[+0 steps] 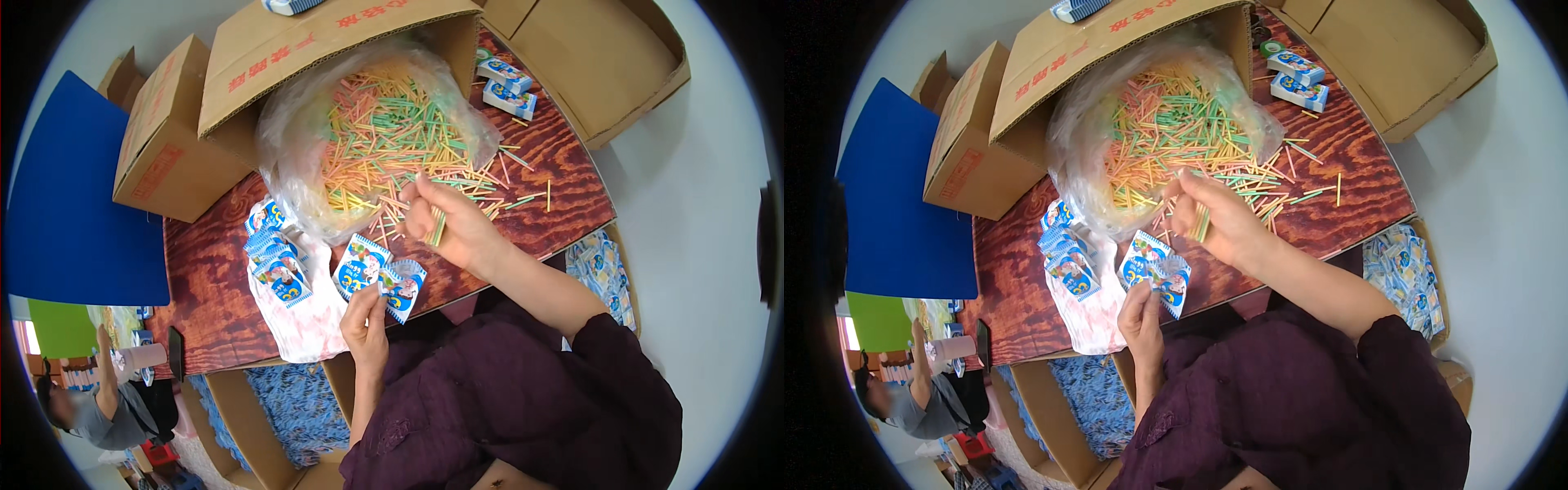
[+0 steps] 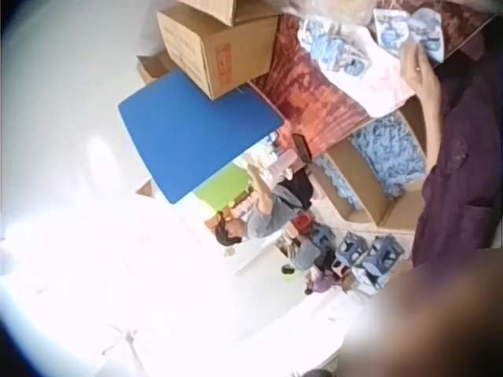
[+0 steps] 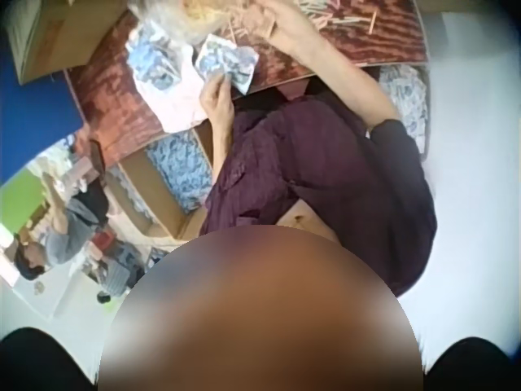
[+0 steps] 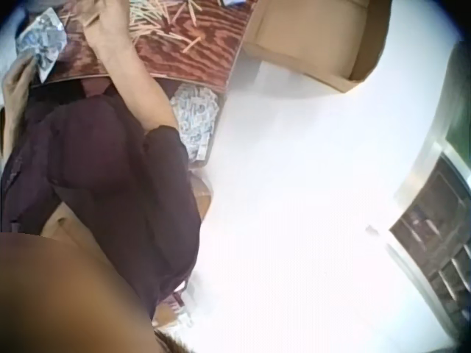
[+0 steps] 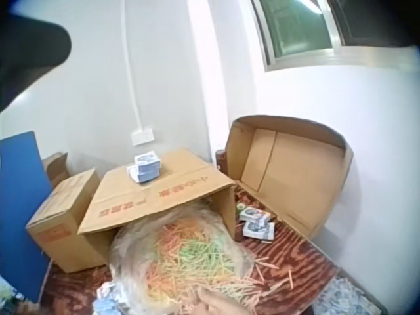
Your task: Packaging small wooden sticks into individual paper or plastic packets.
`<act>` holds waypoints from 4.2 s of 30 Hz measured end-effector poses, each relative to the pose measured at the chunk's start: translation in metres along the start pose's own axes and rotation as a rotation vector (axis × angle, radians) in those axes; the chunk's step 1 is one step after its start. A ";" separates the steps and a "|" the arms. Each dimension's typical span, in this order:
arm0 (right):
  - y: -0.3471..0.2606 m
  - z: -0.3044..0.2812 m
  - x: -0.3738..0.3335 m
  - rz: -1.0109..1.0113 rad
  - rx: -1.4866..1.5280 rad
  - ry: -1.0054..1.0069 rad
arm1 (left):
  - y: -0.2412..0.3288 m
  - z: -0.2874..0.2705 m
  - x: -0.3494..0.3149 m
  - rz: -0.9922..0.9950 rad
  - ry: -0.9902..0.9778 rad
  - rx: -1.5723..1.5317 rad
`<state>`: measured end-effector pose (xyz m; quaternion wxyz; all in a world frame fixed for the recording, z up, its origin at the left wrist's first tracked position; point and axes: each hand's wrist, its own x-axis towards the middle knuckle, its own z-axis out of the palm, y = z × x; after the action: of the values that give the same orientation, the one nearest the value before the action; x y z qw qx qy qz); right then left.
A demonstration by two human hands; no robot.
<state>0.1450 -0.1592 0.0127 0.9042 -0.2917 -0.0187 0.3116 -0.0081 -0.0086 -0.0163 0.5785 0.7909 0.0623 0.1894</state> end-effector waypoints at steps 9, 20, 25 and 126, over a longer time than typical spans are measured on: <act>0.006 0.022 -0.022 0.144 -0.040 0.067 | -0.002 0.008 -0.002 -0.003 -0.076 -0.049; 0.009 0.026 -0.032 -0.140 -0.895 -0.316 | -0.025 0.025 -0.004 -0.240 0.064 -0.466; -0.017 0.035 -0.054 -0.264 -1.070 -0.227 | -0.029 0.023 -0.001 -0.233 0.059 -0.651; -0.007 0.041 -0.088 -0.583 -1.174 -0.097 | -0.014 0.021 -0.021 -0.328 -0.055 -0.995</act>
<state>0.0692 -0.1932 0.0630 0.6403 -0.7051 -0.3046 0.0047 -0.0178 -0.0294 -0.0392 0.9077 0.4049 0.0726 0.0824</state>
